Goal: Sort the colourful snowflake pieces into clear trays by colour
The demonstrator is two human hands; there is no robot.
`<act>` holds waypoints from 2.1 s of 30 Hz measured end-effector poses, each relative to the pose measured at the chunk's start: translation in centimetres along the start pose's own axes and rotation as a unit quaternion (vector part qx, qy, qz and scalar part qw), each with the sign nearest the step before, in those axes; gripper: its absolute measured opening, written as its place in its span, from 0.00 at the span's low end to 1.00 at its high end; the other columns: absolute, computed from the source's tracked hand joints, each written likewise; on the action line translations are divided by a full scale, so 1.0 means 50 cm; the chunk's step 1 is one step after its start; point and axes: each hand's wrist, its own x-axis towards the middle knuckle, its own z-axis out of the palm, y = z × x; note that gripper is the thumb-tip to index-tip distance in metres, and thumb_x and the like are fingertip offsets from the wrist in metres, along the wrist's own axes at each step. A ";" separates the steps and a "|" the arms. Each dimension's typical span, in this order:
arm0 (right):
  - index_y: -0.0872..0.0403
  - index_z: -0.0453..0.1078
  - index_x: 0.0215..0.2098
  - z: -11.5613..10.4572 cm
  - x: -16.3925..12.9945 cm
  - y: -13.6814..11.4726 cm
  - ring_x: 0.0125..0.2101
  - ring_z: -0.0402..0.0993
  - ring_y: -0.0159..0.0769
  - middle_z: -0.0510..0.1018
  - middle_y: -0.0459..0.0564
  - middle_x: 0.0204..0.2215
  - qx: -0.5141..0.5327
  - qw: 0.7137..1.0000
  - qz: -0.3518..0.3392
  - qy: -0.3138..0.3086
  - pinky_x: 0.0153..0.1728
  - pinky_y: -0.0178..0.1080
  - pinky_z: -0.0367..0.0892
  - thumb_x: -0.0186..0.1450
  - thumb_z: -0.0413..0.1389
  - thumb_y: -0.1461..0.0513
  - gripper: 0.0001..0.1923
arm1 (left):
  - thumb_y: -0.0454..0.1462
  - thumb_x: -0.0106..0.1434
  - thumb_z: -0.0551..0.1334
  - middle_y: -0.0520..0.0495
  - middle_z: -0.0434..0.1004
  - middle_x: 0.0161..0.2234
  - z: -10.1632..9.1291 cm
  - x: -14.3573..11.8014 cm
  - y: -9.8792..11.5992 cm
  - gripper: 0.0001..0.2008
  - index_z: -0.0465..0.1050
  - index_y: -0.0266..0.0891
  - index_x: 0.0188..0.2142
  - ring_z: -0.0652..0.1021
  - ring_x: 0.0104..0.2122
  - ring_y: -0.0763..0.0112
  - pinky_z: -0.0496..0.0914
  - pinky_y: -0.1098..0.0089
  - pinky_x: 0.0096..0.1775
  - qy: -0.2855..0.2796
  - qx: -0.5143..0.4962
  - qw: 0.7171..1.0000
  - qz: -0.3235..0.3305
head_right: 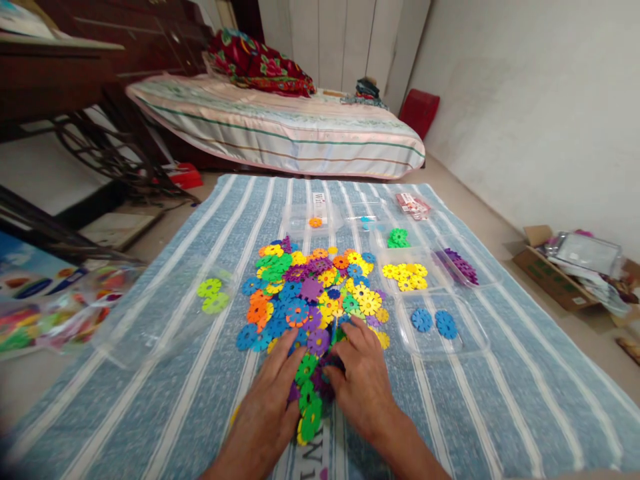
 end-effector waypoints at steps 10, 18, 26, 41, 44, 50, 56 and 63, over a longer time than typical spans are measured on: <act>0.51 0.72 0.26 -0.016 0.046 0.018 0.46 0.69 0.41 0.77 0.49 0.39 0.217 0.965 0.136 0.051 0.52 0.46 0.59 0.56 0.59 0.61 0.02 | 0.33 0.62 0.53 0.33 0.65 0.56 0.001 0.060 0.006 0.13 0.68 0.34 0.46 0.68 0.56 0.54 0.70 0.54 0.51 0.049 0.025 0.998 0.025; 0.54 0.69 0.23 -0.018 0.058 -0.010 0.37 0.73 0.40 0.79 0.51 0.36 0.421 0.853 0.303 0.061 0.41 0.42 0.66 0.50 0.63 0.56 0.11 | 0.38 0.58 0.62 0.42 0.77 0.39 -0.021 0.104 0.043 0.12 0.71 0.38 0.42 0.75 0.40 0.57 0.72 0.57 0.41 0.039 -0.037 0.998 -0.017; 0.55 0.69 0.25 -0.014 0.049 -0.022 0.31 0.73 0.36 0.78 0.48 0.28 0.480 0.829 0.284 0.047 0.35 0.39 0.67 0.53 0.63 0.59 0.09 | 0.39 0.55 0.62 0.51 0.76 0.27 -0.024 0.141 0.049 0.07 0.73 0.40 0.33 0.74 0.28 0.68 0.67 0.70 0.31 -0.103 -0.287 0.927 -0.216; 0.51 0.71 0.32 -0.012 0.085 -0.070 0.38 0.75 0.35 0.79 0.47 0.33 0.303 0.928 -0.028 0.214 0.39 0.37 0.70 0.59 0.56 0.70 0.09 | 0.36 0.48 0.71 0.45 0.79 0.35 -0.026 0.167 0.052 0.16 0.76 0.36 0.37 0.78 0.34 0.67 0.73 0.72 0.34 -0.075 -0.758 0.527 -0.376; 0.51 0.71 0.33 -0.007 0.086 -0.061 0.38 0.75 0.35 0.79 0.47 0.34 0.299 0.930 -0.034 0.211 0.40 0.38 0.70 0.59 0.55 0.70 0.09 | 0.31 0.49 0.69 0.44 0.79 0.37 -0.026 0.169 0.047 0.14 0.76 0.36 0.38 0.79 0.37 0.66 0.73 0.71 0.38 -0.073 -0.787 0.489 -0.370; 0.52 0.71 0.32 -0.006 0.085 -0.025 0.34 0.76 0.35 0.79 0.49 0.33 0.416 0.865 0.177 0.218 0.36 0.38 0.72 0.59 0.59 0.61 0.03 | 0.27 0.52 0.63 0.42 0.79 0.39 -0.034 0.177 0.039 0.10 0.77 0.34 0.35 0.79 0.40 0.64 0.74 0.67 0.42 -0.065 -0.793 0.443 -0.412; 0.53 0.70 0.31 0.000 0.077 0.002 0.27 0.71 0.32 0.75 0.45 0.25 0.433 0.824 0.291 0.222 0.29 0.33 0.68 0.57 0.61 0.54 0.11 | 0.29 0.55 0.61 0.38 0.79 0.38 -0.066 0.215 0.013 0.06 0.75 0.32 0.34 0.80 0.40 0.62 0.75 0.68 0.42 -0.029 -0.707 0.516 -0.483; 0.53 0.69 0.26 0.039 0.070 0.001 0.24 0.68 0.32 0.73 0.45 0.22 0.471 0.813 0.274 0.207 0.26 0.32 0.64 0.57 0.60 0.51 0.14 | 0.26 0.57 0.59 0.39 0.76 0.37 -0.082 0.439 -0.002 0.04 0.68 0.31 0.33 0.79 0.39 0.66 0.74 0.68 0.45 -0.013 -0.675 0.620 -0.400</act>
